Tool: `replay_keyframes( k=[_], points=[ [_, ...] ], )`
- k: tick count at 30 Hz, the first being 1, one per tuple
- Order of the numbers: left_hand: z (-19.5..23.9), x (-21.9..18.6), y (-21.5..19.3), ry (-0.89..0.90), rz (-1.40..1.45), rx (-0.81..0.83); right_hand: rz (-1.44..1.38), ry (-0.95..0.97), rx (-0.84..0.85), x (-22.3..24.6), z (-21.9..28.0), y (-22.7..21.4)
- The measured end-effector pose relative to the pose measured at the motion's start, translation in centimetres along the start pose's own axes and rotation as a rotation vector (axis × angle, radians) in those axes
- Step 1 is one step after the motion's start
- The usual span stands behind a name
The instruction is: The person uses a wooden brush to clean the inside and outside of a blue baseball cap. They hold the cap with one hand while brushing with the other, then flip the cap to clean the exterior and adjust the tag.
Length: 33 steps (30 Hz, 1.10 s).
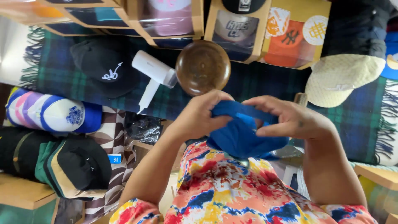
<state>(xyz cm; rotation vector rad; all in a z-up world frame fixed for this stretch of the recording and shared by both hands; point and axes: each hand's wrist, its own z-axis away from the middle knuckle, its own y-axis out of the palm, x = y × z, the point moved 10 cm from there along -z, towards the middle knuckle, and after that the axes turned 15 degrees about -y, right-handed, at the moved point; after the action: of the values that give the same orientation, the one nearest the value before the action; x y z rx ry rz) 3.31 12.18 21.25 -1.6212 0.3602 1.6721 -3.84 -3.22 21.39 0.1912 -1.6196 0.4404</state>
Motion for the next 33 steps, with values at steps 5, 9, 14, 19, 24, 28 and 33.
replay_keyframes(
  k=[5,9,14,19,24,28,33],
  points=[
    [1.9,7.7,-5.3,-0.211,0.345,-0.111,-0.101,-0.036,-0.246,-7.1,0.3,-2.1],
    [-1.2,11.2,-9.3,-0.154,0.246,-0.412,0.123,-0.206,-0.449,-8.0,-6.4,-3.9],
    [-9.0,16.6,-12.1,-0.258,-0.067,-0.521,0.013,-0.107,-0.672,-13.7,-12.8,-5.3],
    [-10.2,16.9,-10.7,-0.475,0.329,-0.442,-0.238,0.043,-0.857,-23.7,-12.2,-6.1],
    [-6.5,15.3,-8.7,-0.520,0.745,-0.387,-0.470,0.216,-1.107,-18.6,-9.8,-2.3],
    [-7.2,19.2,-6.7,-0.475,0.780,-0.413,-0.438,0.228,-1.157,-20.0,-7.1,-2.5],
    [-6.1,16.8,-1.7,-0.580,0.912,-0.374,-0.349,0.159,-1.210,-19.7,-1.0,-3.2]
  ],
)
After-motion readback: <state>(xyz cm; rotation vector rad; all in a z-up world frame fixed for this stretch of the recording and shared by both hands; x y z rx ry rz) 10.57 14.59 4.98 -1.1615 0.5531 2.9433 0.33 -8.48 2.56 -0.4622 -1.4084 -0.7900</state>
